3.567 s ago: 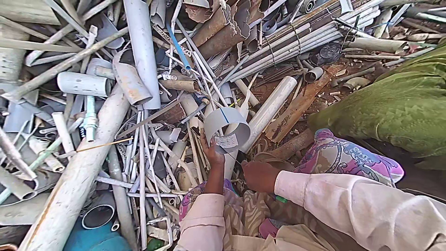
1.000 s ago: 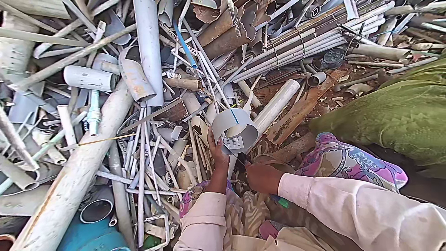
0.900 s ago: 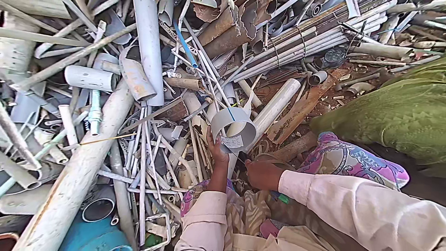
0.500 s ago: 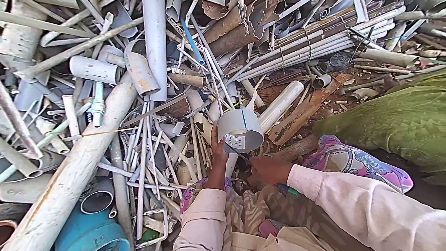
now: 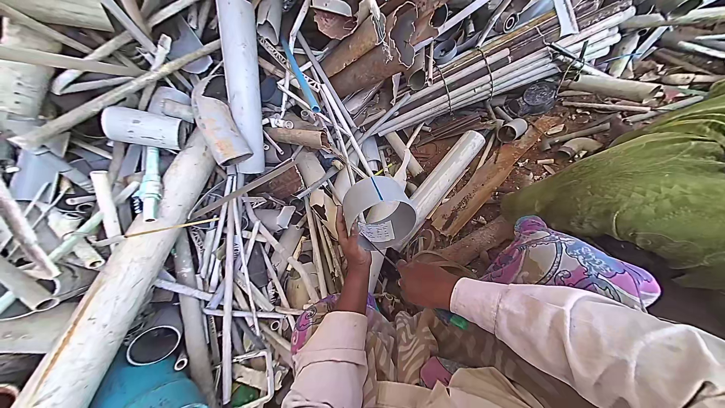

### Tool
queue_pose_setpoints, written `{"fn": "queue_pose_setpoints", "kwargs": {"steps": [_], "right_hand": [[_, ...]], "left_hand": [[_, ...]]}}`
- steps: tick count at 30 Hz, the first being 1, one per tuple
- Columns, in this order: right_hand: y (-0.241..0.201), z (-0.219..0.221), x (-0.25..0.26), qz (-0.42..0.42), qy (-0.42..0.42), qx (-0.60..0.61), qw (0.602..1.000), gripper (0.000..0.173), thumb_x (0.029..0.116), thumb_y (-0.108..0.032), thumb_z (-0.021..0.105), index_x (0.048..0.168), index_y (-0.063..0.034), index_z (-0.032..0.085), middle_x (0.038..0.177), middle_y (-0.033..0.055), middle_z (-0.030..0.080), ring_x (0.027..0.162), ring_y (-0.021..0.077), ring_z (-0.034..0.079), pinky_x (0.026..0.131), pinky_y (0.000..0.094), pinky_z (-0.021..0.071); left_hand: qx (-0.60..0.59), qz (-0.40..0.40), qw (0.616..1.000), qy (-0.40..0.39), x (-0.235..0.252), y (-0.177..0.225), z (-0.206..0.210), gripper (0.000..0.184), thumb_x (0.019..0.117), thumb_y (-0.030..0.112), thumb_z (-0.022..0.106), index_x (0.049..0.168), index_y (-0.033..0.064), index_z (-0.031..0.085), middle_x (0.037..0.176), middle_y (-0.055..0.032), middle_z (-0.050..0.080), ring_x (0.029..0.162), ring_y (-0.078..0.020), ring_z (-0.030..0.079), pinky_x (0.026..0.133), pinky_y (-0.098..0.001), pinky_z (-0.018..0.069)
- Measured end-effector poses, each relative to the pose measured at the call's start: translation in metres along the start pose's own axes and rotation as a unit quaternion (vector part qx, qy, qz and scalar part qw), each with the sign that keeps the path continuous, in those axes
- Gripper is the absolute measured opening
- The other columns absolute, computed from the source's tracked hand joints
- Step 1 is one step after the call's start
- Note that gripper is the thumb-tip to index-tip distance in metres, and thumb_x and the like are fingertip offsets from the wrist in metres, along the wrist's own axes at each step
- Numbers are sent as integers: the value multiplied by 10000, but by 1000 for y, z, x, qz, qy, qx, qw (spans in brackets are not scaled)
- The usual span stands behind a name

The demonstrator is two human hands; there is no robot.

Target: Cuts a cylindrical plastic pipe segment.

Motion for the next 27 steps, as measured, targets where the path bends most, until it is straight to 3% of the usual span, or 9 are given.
{"fn": "queue_pose_setpoints", "kwargs": {"steps": [8, 14, 18, 23, 27], "right_hand": [[-9, -12, -11, -38, -11, 5, 999, 348, 1099, -176, 444, 1368, 41, 479, 1119, 269, 614, 1018, 404, 645, 848, 561, 513], [-5, -11, -7, -19, -8, 8, 1000, 394, 1101, -182, 445, 1423, 45, 441, 1177, 284, 615, 1094, 420, 642, 904, 579, 509], [-3, -12, -7, -10, -9, 10, 1000, 380, 1085, -163, 479, 1391, 61, 458, 1175, 291, 612, 1080, 423, 643, 892, 583, 508], [-6, -4, -8, -4, -13, 14, 1000, 399, 1096, -194, 453, 1401, 64, 433, 1174, 288, 619, 1092, 424, 651, 897, 577, 517], [-7, -6, -6, -11, -7, 10, 1000, 391, 1094, -179, 452, 1403, 60, 430, 1180, 288, 618, 1085, 426, 655, 891, 576, 524]], "left_hand": [[-4, 9, 1000, -2, 8, 15, -8, 737, 909, 159, 459, 1555, -47, 170, 1476, -203, 424, 1232, -141, 538, 1029, -292, 470], [-15, 0, 999, -37, 0, 10, 1, 841, 851, 276, 592, 1517, -70, 213, 1391, -141, 497, 1161, -81, 578, 999, -275, 499], [1, 1, 998, -66, -4, 4, 8, 913, 838, 294, 604, 1552, -78, 174, 1516, -201, 390, 1272, -118, 519, 1056, -287, 456], [20, 21, 998, -53, -5, 5, 10, 937, 837, 310, 618, 1550, -77, 149, 1481, -202, 416, 1253, -118, 532, 1043, -293, 471], [32, 25, 999, -33, -2, 9, 6, 886, 853, 266, 554, 1557, -65, 128, 1500, -212, 385, 1278, -132, 507, 1057, -296, 452]]}}
Point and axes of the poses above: each hand's wrist, its own x-axis towards the middle knuckle, its own z-axis out of the palm, y = z × x, the point moved 8 cm from there along x, towards the middle knuckle
